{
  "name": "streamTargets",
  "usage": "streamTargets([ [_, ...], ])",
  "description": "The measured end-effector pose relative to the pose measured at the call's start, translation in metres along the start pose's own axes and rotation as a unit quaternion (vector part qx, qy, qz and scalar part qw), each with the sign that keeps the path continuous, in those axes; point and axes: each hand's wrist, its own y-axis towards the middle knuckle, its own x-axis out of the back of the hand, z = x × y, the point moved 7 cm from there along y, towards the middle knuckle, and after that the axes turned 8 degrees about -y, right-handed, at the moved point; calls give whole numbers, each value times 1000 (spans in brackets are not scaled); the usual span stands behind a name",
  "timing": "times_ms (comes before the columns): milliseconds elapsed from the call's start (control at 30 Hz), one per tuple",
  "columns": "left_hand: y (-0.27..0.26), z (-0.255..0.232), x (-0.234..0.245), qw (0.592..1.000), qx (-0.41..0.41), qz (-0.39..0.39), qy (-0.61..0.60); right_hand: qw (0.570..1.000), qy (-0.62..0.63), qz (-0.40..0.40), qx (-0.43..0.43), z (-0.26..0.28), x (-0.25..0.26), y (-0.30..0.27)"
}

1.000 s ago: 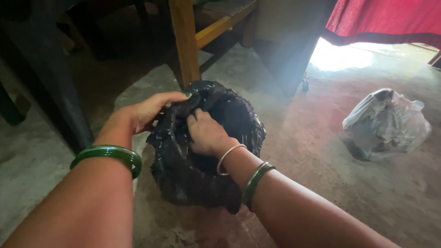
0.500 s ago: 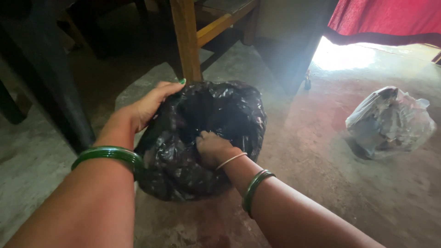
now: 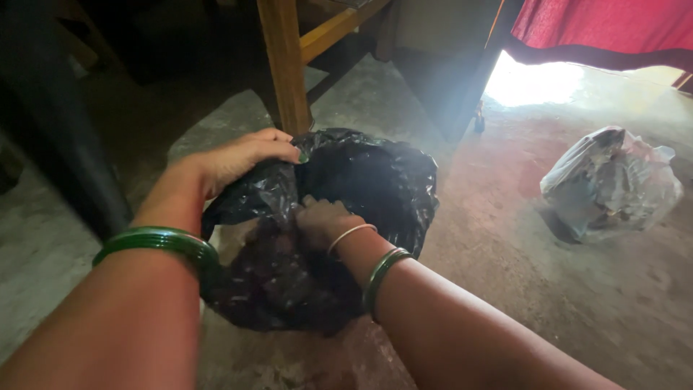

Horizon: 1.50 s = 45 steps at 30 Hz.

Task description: The person places a black plastic liner into a small red and white bucket, fitting the edges of the bag around the rim of the bucket by hand.

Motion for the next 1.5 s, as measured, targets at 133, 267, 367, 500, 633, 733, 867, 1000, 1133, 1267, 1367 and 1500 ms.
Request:
streamTargets([
  [133,-5,0,-1,1000,4,-2,10,999,37,-4,-18,-1,-8,3],
  [267,1,2,-2,999,-14,25,-28,998,59,6,-33,-3,-17,5],
  [367,5,7,1,998,-10,21,-58,995,75,19,-63,-6,-13,7],
  [500,8,12,6,997,2,1,-77,979,155,-29,-130,-20,-1,15],
  [633,14,13,6,997,-12,5,-79,921,377,-65,-74,-23,-12,45],
  [733,17,14,3,996,-19,10,-85,846,532,21,22,-3,-29,54],
  [867,18,10,-5,994,-57,27,-94,878,471,83,-13,7,-63,43],
  [1000,15,13,-5,992,-40,32,-112,916,388,89,43,18,-90,61],
  [1133,15,15,1,999,-45,2,-26,940,319,119,20,14,-114,69],
  [1267,19,15,-1,997,-72,23,-28,966,240,93,32,5,-107,70],
  [1367,20,18,4,997,-70,5,-18,958,278,29,56,2,-76,65],
  [1500,19,20,8,997,-54,3,-51,870,490,38,18,6,-25,29],
])
